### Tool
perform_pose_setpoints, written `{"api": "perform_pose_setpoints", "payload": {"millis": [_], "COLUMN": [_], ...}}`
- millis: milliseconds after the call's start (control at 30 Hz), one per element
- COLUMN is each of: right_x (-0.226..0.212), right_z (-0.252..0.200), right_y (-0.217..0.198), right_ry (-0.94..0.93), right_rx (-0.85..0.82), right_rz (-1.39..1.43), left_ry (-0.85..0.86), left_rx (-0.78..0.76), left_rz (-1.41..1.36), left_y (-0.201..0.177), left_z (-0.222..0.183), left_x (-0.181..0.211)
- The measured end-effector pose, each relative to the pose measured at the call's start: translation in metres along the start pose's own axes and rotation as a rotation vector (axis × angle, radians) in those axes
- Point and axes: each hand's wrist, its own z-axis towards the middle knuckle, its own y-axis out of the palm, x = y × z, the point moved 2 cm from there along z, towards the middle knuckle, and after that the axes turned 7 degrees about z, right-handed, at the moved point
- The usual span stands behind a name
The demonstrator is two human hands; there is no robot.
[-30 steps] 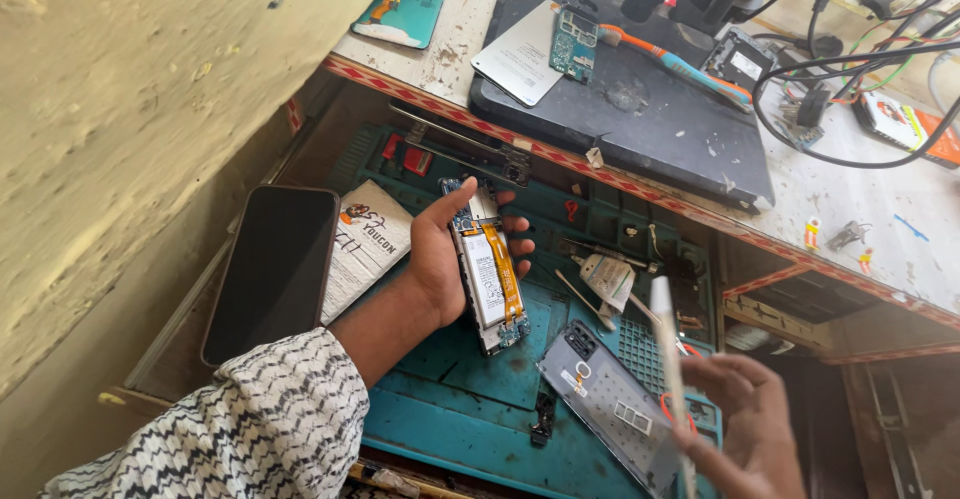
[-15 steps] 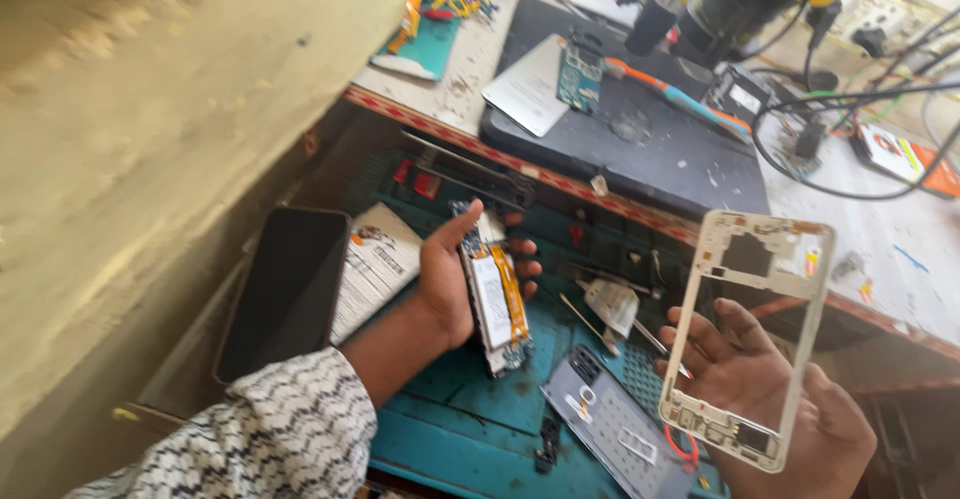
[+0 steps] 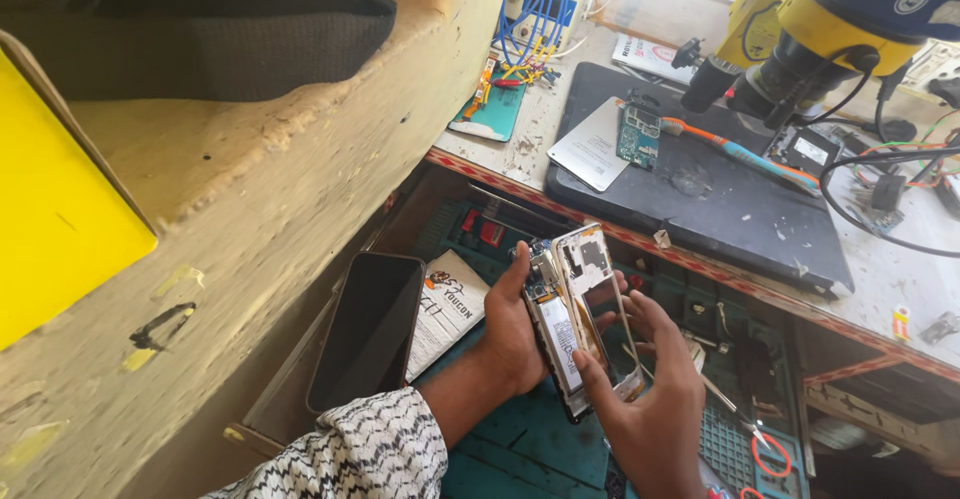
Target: The person assembles internal components into a mobile phone by hand, connecting a battery and circuit boards before fitting an internal frame and back cover.
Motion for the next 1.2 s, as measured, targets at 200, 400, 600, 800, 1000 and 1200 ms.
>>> {"api": "perform_pose_setpoints", "payload": {"millis": [200,400,600,800,1000,1200], "right_x": [0.001,0.008,0.016,0.021,0.023,0.025], "right_z": [-0.014,-0.012,-0.013,-0.012,-0.012,-0.012], "right_y": [0.008,0.012,0.013,0.012,0.01,0.008], "right_ry": [-0.184,-0.056,-0.011,0.031,-0.006,-0.004], "right_rx": [0.018,-0.077,-0.152,-0.17,-0.15,-0.148], "right_rz": [-0.131,-0.081,-0.083,-0.069,-0.075,-0.065], "left_ry": [0.03,0.014,0.006,0.0,-0.003,-0.006], "left_rx": [-0.003,-0.007,-0.089,-0.111,-0.091,-0.086], "left_rz": [0.005,-0.043,-0.057,-0.018,0.04,0.042], "left_y": [-0.004,-0.004,0.0,0.002,0.003,0.004], "left_z": [-0.001,0.0,-0.003,-0.005,-0.005,-0.006], "left_x": [-0.006,-0.009,-0.013,-0.014,-0.011,-0.011]}}
